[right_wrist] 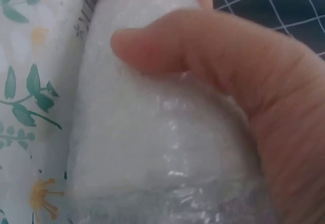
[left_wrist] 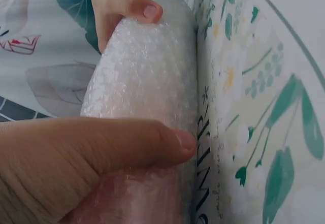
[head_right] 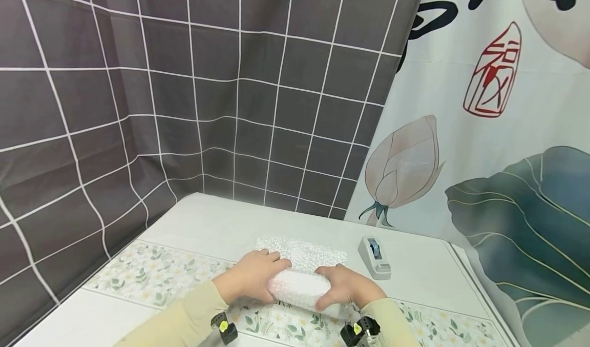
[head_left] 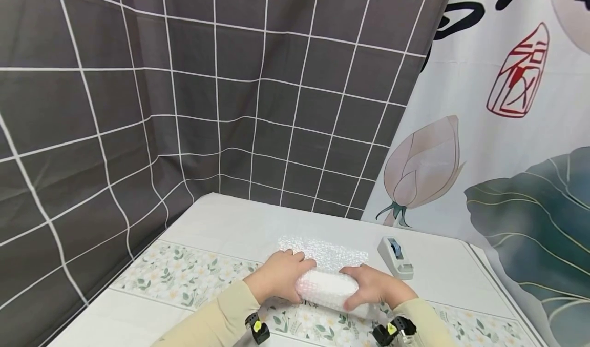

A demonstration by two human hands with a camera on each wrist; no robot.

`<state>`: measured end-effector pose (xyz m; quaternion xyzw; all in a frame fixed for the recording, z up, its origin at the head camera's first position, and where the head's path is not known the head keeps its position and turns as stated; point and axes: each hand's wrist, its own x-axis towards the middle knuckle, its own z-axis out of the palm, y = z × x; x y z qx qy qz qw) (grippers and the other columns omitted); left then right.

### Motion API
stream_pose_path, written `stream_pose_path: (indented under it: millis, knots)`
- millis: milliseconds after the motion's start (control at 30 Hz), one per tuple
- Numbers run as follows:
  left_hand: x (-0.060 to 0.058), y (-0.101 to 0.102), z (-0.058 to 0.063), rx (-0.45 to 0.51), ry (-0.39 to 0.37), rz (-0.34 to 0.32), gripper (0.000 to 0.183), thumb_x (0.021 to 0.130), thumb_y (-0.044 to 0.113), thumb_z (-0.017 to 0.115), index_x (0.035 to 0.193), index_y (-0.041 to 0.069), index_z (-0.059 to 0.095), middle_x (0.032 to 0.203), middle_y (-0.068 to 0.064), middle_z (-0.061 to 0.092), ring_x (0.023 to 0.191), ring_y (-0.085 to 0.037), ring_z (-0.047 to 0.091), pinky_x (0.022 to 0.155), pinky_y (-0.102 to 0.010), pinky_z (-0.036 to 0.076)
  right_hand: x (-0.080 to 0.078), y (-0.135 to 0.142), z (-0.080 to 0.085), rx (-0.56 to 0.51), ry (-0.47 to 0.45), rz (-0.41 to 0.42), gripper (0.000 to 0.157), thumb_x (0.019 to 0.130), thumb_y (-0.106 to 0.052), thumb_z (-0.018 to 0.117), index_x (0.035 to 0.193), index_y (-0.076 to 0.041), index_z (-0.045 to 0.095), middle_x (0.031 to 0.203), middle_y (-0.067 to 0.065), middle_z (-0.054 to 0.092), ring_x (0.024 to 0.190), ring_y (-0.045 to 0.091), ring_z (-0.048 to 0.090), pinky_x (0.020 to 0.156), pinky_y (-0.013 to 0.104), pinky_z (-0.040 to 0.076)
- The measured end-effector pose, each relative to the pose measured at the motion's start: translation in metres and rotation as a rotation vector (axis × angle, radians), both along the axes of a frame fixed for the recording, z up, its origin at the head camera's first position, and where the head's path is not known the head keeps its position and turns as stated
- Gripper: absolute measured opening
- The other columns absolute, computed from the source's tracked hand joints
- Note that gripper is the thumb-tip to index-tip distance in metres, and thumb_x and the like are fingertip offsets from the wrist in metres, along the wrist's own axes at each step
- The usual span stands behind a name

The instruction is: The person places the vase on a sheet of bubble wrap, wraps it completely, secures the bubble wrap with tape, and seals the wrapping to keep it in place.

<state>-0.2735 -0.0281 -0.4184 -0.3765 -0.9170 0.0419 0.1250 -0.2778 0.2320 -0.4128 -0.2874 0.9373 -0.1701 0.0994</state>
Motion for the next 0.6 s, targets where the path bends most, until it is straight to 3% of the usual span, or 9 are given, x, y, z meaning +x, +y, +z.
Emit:
stream_pose_path:
  millis: [167, 333, 467, 600]
  knots:
    - [-0.006, -0.001, 0.000, 0.041, -0.080, -0.020, 0.070, 0.053, 0.048, 0.078, 0.115, 0.028, 0.054, 0.094, 0.011, 0.057, 0.074, -0.011, 0.055, 0.064, -0.028, 0.046, 0.016, -0.008, 0.002, 0.117, 0.292, 0.035, 0.077, 0.056, -0.048, 0.073, 0.122, -0.014, 0.054, 0.107, -0.001, 0.059, 0.095, 0.021, 0.052, 0.080, 0.044, 0.043]
    - [-0.013, -0.003, 0.004, 0.095, -0.334, 0.022, 0.064, 0.049, 0.046, 0.080, 0.105, 0.030, 0.055, 0.087, 0.016, 0.058, 0.073, -0.006, 0.055, 0.067, -0.027, 0.046, 0.033, -0.019, -0.005, 0.214, 0.536, 0.033, 0.086, 0.058, -0.051, 0.074, 0.129, -0.012, 0.047, 0.111, 0.003, 0.057, 0.101, 0.022, 0.054, 0.085, 0.046, 0.042]
    - [-0.020, -0.005, 0.007, 0.123, -0.528, 0.051, 0.069, 0.050, 0.045, 0.081, 0.111, 0.028, 0.056, 0.097, 0.017, 0.059, 0.084, -0.008, 0.057, 0.075, -0.029, 0.046, 0.032, -0.020, -0.013, 0.236, 0.616, 0.041, 0.090, 0.053, -0.053, 0.077, 0.127, -0.013, 0.047, 0.103, 0.002, 0.057, 0.091, 0.019, 0.055, 0.078, 0.044, 0.046]
    - [-0.025, -0.006, 0.009, 0.129, -0.618, 0.045, 0.072, 0.051, 0.045, 0.081, 0.116, 0.026, 0.055, 0.101, 0.016, 0.057, 0.090, -0.007, 0.056, 0.080, -0.030, 0.045, 0.026, -0.020, -0.015, 0.224, 0.632, 0.049, 0.083, 0.051, -0.049, 0.078, 0.122, -0.015, 0.051, 0.094, 0.000, 0.058, 0.078, 0.018, 0.056, 0.069, 0.040, 0.048]
